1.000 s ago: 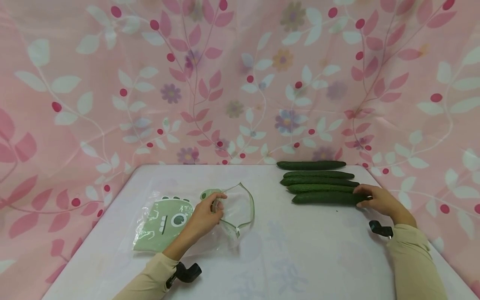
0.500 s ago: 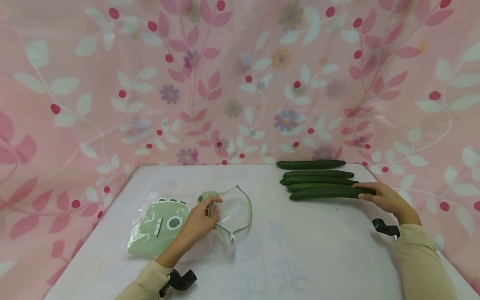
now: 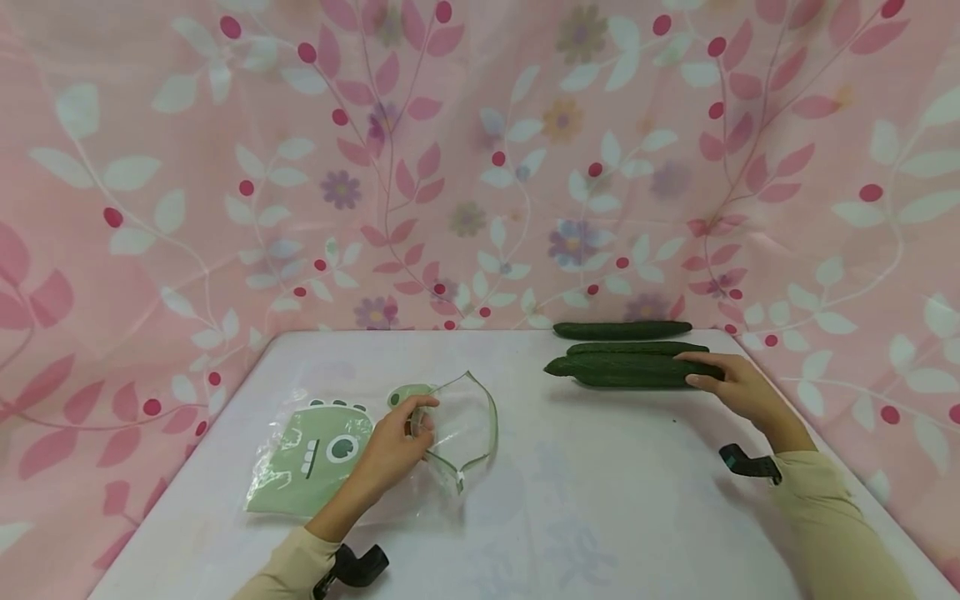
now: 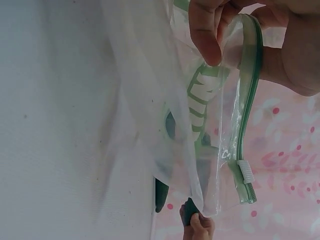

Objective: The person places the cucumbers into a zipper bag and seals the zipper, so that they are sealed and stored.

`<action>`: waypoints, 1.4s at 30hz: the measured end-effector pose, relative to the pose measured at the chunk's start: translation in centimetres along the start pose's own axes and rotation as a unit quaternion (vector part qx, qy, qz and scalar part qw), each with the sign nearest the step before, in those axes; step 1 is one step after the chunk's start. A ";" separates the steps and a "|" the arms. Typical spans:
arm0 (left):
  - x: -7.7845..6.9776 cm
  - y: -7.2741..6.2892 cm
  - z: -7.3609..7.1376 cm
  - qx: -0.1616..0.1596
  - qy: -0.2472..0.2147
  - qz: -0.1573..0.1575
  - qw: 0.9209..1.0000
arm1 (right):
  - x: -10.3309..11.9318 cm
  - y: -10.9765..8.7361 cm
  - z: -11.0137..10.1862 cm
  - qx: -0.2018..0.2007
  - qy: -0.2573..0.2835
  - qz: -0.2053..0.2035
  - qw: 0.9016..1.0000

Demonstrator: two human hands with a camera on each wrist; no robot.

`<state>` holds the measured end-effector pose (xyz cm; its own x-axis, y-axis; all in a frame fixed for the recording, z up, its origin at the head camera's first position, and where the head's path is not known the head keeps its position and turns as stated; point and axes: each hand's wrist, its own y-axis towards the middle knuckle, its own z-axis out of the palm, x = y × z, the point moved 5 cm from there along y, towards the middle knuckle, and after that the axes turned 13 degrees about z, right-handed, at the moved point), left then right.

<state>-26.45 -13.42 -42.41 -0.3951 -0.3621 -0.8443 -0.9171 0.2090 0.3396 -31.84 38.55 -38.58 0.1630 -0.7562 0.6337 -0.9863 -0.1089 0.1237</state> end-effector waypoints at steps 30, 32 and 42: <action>-0.3 0.0 0.1 -0.014 -0.020 0.054 0.998 | 10.3 0.0 10.1 -0.042 0.032 -0.044 0.998; -0.2 0.0 0.1 -0.013 -0.020 0.053 0.998 | 10.6 -0.2 10.8 -0.040 0.037 -0.039 0.998; -0.4 -0.2 0.2 -0.004 -0.008 0.073 0.997 | 12.2 -0.4 13.4 -0.046 0.045 -0.037 0.997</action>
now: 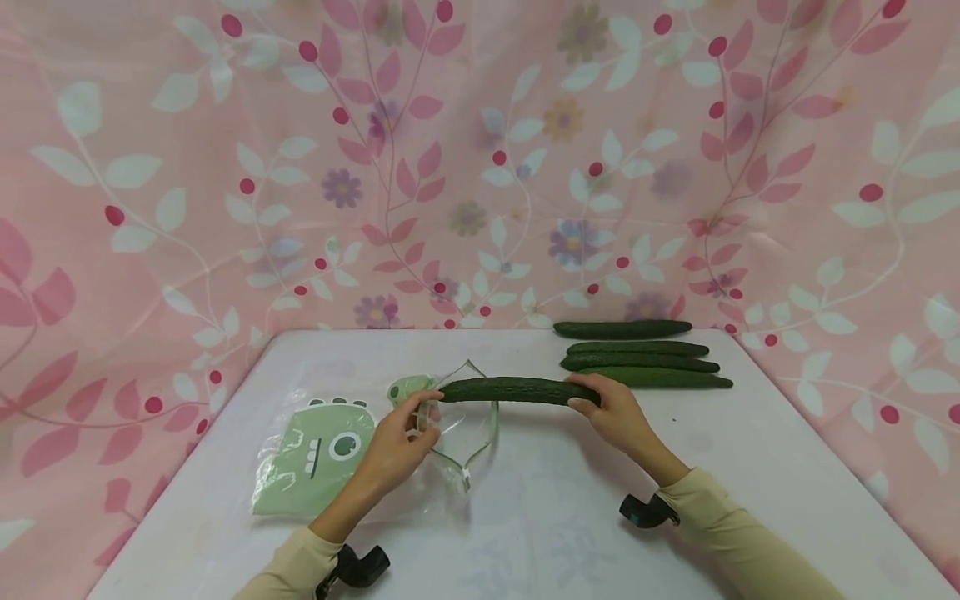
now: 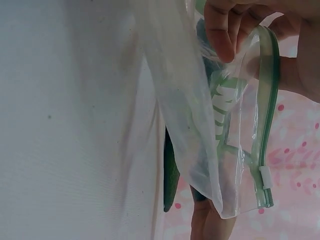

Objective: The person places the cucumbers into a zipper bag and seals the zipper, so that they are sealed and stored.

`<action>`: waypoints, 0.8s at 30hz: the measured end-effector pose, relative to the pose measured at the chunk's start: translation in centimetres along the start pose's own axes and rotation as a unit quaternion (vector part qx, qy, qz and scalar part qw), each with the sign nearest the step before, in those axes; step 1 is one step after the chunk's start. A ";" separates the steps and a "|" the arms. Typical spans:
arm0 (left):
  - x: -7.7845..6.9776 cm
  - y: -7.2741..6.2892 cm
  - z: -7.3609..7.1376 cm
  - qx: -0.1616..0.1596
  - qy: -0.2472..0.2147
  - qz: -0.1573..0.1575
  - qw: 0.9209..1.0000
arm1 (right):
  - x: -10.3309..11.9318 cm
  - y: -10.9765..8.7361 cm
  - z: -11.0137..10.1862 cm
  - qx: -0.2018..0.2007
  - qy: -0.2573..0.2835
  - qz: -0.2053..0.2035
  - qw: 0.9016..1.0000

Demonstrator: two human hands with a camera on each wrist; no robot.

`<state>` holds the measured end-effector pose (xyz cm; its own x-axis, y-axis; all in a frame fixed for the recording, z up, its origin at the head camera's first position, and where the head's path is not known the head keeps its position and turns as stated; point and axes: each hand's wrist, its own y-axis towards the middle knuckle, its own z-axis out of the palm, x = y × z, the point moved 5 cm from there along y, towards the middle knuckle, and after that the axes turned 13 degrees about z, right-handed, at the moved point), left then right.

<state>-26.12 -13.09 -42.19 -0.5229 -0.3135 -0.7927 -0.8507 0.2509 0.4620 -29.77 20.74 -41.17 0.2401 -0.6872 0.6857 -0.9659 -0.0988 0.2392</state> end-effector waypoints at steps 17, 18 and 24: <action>-0.4 -0.2 1.1 0.047 -0.032 0.035 0.998 | 1.8 0.1 4.1 0.006 0.002 0.008 1.000; -0.4 -0.2 1.0 0.042 -0.037 0.032 0.998 | 1.8 0.1 4.2 0.008 0.001 0.013 1.000; -0.5 0.0 0.5 0.001 -0.054 0.007 0.999 | 1.2 0.2 5.0 0.028 0.000 0.039 0.999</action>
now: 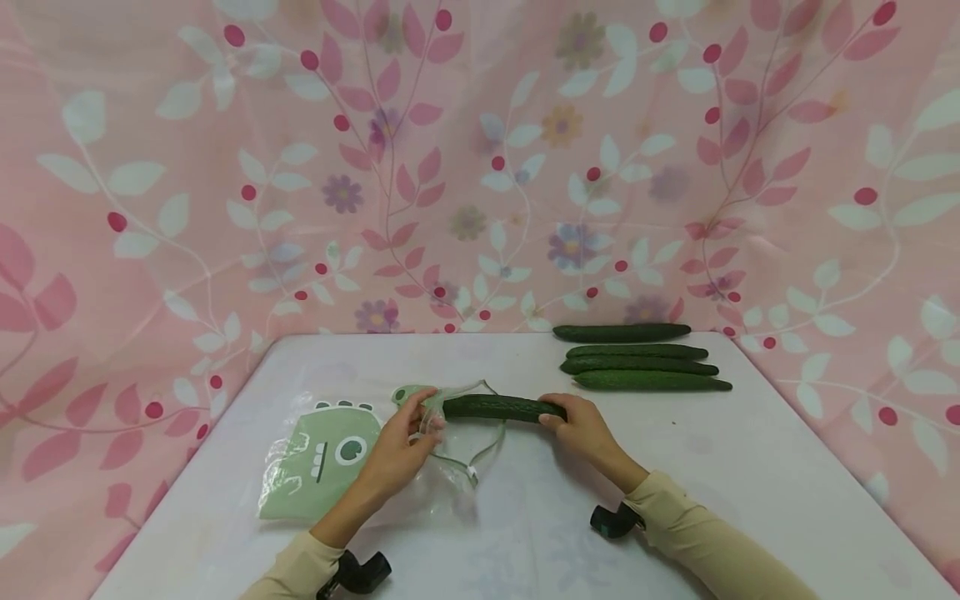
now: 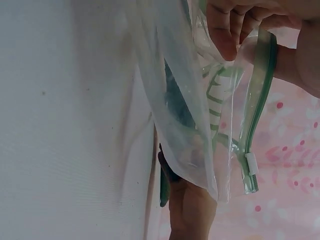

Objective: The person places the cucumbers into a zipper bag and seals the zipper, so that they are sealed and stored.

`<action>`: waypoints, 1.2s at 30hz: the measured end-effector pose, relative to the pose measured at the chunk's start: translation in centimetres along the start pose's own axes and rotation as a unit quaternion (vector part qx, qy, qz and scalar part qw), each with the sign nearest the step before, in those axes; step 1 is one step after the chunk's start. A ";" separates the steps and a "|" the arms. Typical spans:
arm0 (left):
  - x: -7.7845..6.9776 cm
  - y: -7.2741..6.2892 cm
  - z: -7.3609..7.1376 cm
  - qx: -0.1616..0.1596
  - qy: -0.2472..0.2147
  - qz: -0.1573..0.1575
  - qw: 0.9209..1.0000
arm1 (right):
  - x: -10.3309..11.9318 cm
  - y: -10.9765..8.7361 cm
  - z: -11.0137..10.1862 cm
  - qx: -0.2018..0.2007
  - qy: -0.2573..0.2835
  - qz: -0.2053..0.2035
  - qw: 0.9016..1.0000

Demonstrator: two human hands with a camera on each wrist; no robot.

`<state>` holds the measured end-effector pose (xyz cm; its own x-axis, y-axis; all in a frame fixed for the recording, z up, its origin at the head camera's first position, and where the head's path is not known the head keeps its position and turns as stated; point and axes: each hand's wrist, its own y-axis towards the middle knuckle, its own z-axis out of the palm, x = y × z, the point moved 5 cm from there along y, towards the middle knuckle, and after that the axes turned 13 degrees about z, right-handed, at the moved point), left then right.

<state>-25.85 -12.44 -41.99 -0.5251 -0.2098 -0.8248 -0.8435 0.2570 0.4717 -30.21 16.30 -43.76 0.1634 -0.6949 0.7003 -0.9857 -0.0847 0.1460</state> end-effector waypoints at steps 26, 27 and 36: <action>0.7 0.1 0.1 -0.016 -0.008 -0.034 0.999 | -1.3 1.7 -1.6 0.070 -0.189 -0.131 0.971; 0.8 0.1 0.1 -0.018 -0.009 -0.033 0.999 | -1.3 1.6 -1.6 0.069 -0.193 -0.143 0.968; 0.7 -0.1 0.5 -0.037 -0.031 -0.024 0.999 | -0.5 1.3 -0.6 0.042 -0.160 -0.168 0.972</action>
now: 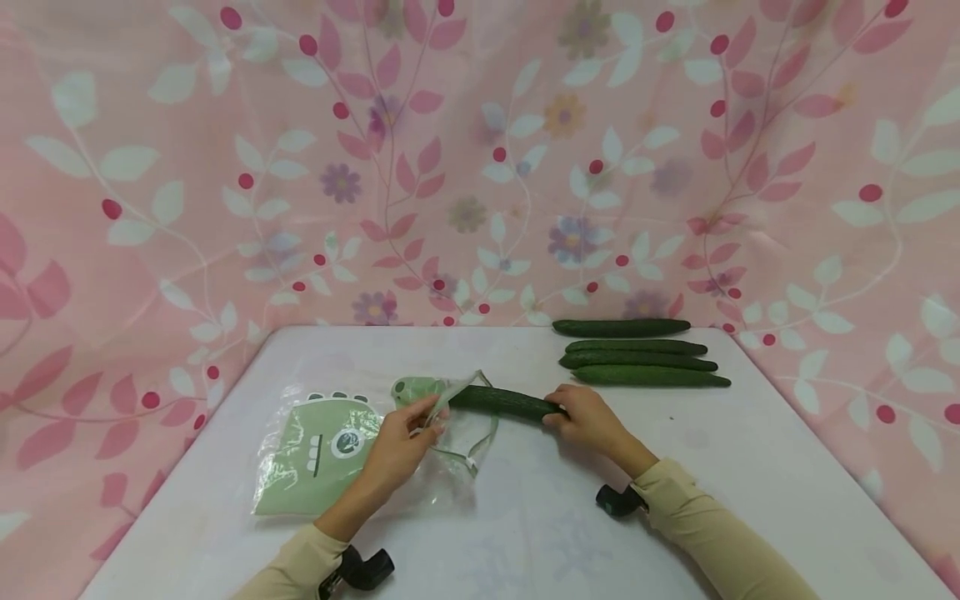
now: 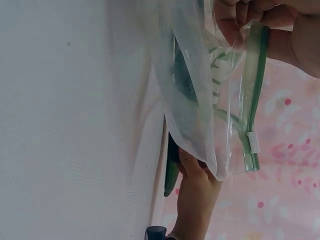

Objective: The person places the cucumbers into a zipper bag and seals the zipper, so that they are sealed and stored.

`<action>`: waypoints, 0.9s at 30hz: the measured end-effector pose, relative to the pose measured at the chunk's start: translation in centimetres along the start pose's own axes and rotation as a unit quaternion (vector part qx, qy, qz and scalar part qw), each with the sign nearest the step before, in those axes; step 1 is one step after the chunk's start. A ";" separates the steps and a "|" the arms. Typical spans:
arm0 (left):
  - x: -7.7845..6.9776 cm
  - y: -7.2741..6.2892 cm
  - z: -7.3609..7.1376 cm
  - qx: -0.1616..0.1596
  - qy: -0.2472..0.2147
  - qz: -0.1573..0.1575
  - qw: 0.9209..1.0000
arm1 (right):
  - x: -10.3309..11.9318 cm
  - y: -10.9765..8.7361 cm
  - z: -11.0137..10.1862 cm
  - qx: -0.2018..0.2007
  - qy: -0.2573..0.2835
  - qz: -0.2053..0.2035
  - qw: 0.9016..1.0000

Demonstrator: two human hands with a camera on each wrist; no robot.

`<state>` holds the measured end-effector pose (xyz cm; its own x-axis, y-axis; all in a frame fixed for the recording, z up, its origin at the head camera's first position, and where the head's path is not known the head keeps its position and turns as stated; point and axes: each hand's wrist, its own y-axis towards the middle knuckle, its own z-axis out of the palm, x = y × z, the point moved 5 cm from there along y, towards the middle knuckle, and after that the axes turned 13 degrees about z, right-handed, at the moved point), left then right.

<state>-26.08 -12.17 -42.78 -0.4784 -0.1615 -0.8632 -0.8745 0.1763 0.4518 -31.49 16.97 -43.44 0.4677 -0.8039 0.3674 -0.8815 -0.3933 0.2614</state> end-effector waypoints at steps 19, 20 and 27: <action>0.2 0.0 0.4 0.012 -0.005 -0.027 1.000 | 3.9 1.4 0.6 -0.072 0.005 0.001 0.997; 0.2 -0.1 0.5 0.013 -0.005 -0.031 0.999 | 4.1 1.4 0.7 -0.071 0.003 0.001 0.997; 0.3 -0.1 0.6 0.019 -0.004 -0.037 0.999 | 5.1 1.8 1.1 -0.071 0.006 0.011 0.997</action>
<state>-26.07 -11.69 -43.27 -0.4120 -0.1668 -0.8958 -0.9037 0.2006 0.3783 -30.76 11.68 -42.07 0.4492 -0.8060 0.3854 -0.8740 -0.3070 0.3766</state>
